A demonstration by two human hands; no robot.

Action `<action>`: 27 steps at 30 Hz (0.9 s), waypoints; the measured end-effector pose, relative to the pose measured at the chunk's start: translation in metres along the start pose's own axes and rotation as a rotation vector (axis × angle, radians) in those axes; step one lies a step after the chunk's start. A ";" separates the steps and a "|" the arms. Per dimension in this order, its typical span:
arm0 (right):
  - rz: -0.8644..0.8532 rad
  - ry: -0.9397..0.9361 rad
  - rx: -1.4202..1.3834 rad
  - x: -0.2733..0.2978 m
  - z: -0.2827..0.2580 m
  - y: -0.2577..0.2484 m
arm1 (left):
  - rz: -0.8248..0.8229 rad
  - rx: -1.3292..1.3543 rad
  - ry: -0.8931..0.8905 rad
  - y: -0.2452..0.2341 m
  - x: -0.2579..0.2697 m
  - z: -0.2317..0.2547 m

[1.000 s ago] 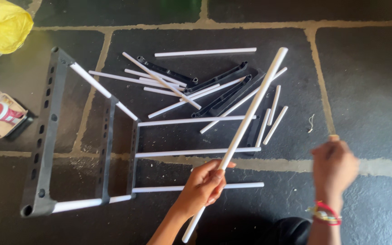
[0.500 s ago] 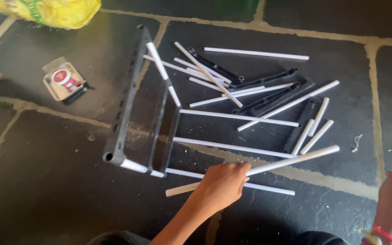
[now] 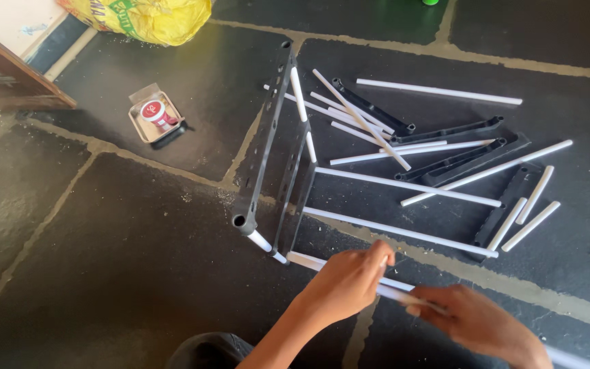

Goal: The person assembles a plastic rack by inserting white rods into a black frame. They repeatedly attempt to fit a rod into a hole, eventually succeeding and placing the rod into the structure. The person then lifts the partially assembled frame.

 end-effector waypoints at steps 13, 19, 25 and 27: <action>0.267 0.083 0.081 -0.085 0.101 0.002 | 0.085 -0.172 0.055 -0.001 0.006 0.007; 0.433 -0.096 0.066 -0.096 0.096 0.002 | 0.057 -0.199 0.077 0.020 0.002 -0.001; 0.544 -0.035 0.312 -0.114 0.081 0.005 | 0.196 0.042 0.283 -0.039 0.022 0.058; 0.597 -0.093 0.321 -0.115 0.071 0.009 | 0.468 0.059 0.356 -0.091 0.059 0.076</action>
Point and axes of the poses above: each hand's wrist, its own x-axis away from the middle knuckle, its own y-axis out of the palm, z = x × y, the point moved 7 cm from there along -x, towards the middle knuckle, and after that the axes turned 7 degrees about -z, right-handed, at the moved point
